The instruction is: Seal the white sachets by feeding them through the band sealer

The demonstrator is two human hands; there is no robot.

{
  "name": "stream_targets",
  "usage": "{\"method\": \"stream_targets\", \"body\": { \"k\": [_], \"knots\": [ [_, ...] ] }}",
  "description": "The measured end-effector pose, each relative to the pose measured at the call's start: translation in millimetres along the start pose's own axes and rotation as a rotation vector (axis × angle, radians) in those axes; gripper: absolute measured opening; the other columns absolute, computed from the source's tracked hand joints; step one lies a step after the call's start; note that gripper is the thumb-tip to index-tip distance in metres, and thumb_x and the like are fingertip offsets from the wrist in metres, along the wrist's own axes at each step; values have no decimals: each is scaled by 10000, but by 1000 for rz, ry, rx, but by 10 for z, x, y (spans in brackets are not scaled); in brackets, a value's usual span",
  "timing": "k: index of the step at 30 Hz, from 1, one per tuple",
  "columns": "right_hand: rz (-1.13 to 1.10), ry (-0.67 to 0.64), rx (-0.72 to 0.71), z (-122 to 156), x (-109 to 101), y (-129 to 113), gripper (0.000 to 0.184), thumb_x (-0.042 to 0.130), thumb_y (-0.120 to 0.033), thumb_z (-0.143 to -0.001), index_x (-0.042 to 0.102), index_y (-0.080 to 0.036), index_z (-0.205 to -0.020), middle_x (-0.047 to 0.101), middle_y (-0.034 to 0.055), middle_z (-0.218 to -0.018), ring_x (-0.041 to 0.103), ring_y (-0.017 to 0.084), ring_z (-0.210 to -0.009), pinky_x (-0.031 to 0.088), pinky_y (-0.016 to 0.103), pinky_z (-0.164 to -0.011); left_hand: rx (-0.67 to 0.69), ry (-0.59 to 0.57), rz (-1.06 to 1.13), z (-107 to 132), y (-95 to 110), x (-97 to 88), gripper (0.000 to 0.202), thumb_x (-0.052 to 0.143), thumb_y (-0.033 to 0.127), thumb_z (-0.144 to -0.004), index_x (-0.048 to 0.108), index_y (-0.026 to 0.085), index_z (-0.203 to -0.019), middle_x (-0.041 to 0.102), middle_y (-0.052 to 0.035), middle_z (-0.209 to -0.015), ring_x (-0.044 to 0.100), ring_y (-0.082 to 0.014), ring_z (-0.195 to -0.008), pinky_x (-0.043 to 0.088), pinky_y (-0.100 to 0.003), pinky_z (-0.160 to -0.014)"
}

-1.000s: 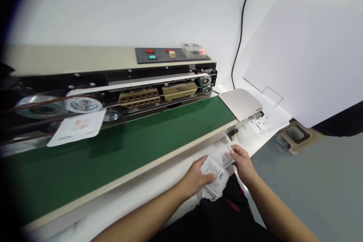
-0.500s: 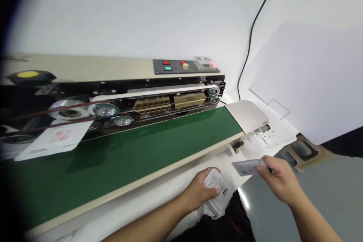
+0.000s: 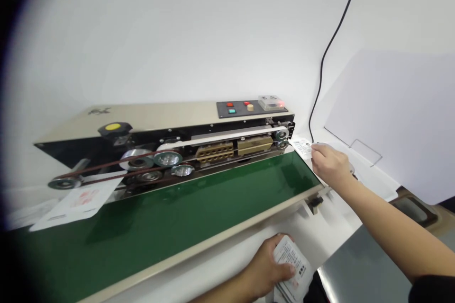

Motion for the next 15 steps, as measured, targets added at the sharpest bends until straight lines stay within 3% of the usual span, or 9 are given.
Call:
{"method": "stream_targets", "body": {
  "k": [6, 10, 15],
  "knots": [
    [86, -41, -34, -53, 212, -5, 162, 533, -76, -694, 576, -183, -580, 723, -33, -822, 558, 89, -538, 334, 214, -483, -52, -19, -57, -76, -106, -56, 452, 672, 97, -453, 545, 160, -883, 615, 39, -650, 562, -127, -601, 419, -219, -549],
    [57, -86, -88, -11, 391, -31, 155, 514, -59, -688, 576, -174, -606, 713, -14, -821, 561, 101, -564, 335, 227, -512, -68, 26, -111, -105, -139, -128, 496, 664, 66, -446, 535, 159, -916, 600, 45, -665, 582, -150, -663, 424, -243, -608],
    [6, -194, -48, -18, 560, -16, 159, 495, -55, -717, 586, -165, -648, 703, 16, -856, 562, 106, -561, 297, 250, -488, -98, 48, -129, -91, -163, -169, 511, 669, 82, -460, 529, 164, -944, 618, 36, -707, 596, -170, -716, 433, -260, -633]
  ]
}}
Point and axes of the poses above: each hand's wrist, its own z-axis away from the middle knuckle, its own x-axis out of the palm, y = z × x, the point moved 10 cm from there along -z, towards the middle knuckle
